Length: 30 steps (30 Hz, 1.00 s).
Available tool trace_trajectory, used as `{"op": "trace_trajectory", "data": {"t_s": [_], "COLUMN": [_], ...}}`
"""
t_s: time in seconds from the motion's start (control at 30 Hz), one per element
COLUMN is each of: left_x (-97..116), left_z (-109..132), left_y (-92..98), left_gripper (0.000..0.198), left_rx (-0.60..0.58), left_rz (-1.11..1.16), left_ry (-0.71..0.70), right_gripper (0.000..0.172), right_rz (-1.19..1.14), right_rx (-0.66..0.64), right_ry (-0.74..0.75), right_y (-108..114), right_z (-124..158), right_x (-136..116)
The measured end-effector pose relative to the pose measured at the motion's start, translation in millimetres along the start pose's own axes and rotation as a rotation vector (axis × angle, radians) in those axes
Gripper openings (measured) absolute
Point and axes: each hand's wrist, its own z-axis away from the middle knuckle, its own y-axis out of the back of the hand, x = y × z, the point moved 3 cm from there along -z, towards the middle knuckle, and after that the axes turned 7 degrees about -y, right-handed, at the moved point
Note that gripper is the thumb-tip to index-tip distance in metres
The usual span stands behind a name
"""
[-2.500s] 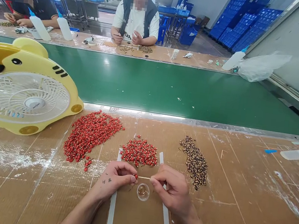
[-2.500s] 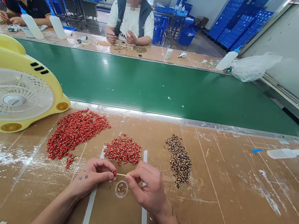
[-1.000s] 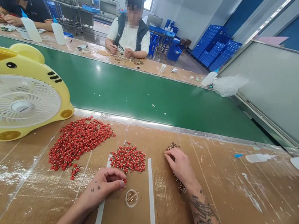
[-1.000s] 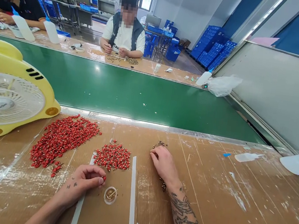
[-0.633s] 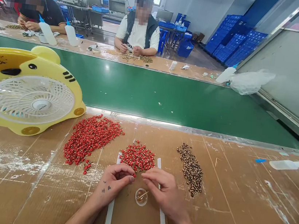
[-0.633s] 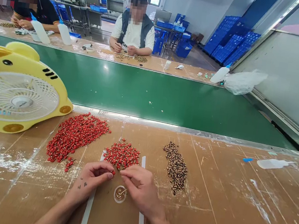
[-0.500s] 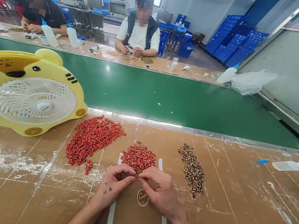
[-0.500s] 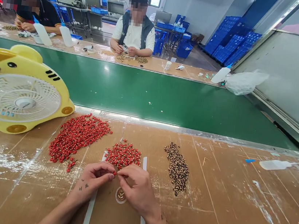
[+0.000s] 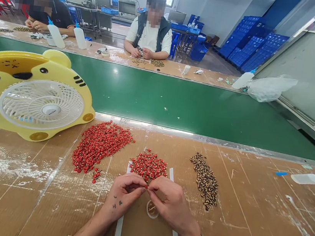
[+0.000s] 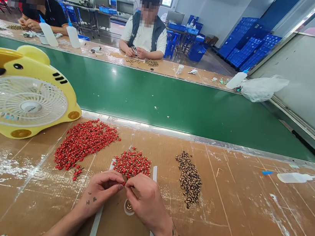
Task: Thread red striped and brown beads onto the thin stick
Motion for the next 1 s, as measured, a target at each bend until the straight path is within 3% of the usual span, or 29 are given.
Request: {"op": "trace_trajectory", "data": {"t_s": [0.2,0.37,0.67,0.83,1.0], "left_x": [10.0,13.3,8.4,6.1,7.4], "left_z": [-0.5,0.2,0.7,1.9,4.9], "left_y": [-0.3,-2.3,2.1,3.5,3.6], "left_gripper": [0.016,0.021,0.021,0.024,0.022], "left_rx": [-0.001,-0.014,0.059,0.073,0.089], "left_rz": [-0.125,-0.193,0.042,0.129,0.055], "left_ry": [-0.23,-0.323,-0.176,-0.181,-0.256], "right_gripper": [0.015,0.015,0.008,0.009,0.012], "right_rz": [0.082,0.08,-0.311,-0.377,-0.347], "right_rx": [-0.032,-0.06,-0.119,-0.093,-0.087], "right_ry": [0.0,-0.051,-0.373,-0.314,-0.257], "right_y": [-2.5,-2.5,-0.3,-0.6,-0.1], "right_z": [2.9,2.2,3.1,-1.0,-0.2], "right_x": [2.8,3.4,7.4,9.8,5.4]}}
